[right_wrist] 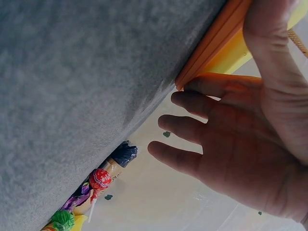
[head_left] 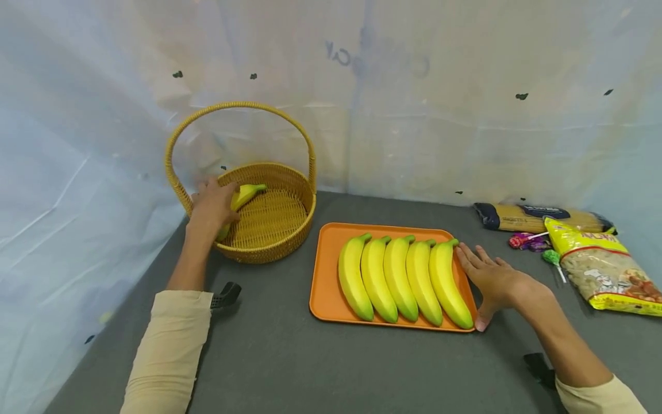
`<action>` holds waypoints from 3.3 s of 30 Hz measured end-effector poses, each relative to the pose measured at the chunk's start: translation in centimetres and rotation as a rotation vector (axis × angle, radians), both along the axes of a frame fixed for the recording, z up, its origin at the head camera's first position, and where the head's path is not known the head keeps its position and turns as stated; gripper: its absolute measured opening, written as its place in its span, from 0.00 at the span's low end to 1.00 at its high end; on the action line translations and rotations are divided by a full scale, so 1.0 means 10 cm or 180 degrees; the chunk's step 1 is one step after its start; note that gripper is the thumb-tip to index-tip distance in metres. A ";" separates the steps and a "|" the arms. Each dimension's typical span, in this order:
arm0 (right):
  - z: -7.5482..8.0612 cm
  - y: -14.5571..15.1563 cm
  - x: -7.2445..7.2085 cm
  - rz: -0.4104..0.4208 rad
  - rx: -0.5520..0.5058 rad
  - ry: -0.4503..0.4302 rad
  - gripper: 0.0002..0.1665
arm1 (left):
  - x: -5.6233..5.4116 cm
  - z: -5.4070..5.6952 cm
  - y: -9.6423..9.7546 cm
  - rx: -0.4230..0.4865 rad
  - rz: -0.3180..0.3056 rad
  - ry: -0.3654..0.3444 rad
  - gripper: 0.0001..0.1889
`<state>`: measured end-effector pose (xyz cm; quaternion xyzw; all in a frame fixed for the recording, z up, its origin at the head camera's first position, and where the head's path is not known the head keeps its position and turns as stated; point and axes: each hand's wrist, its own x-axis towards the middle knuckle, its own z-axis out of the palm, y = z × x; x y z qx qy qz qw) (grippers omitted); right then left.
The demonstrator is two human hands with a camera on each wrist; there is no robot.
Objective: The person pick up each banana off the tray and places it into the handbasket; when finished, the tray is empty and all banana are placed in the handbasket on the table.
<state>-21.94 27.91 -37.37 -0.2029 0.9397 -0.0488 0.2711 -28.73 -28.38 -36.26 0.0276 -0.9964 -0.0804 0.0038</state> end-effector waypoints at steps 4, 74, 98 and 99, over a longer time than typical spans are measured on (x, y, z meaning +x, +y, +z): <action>0.00 0.01 -0.02 -0.0005 0.0045 0.0010 0.99 | -0.04 0.00 0.10 -0.0041 -0.0183 -0.0042 0.37; 0.04 -0.04 0.00 0.0019 0.0085 -0.0077 0.97 | 0.52 0.58 1.25 0.0038 -0.1902 -0.1285 0.30; 0.02 -0.08 0.02 0.0031 0.0100 -0.0032 0.97 | 0.64 0.02 2.05 0.0314 -0.1897 -0.0679 0.36; 0.01 -0.08 0.02 0.0034 0.0103 -0.0035 0.97 | 0.63 -0.04 2.06 0.0314 -0.1856 -0.0746 0.38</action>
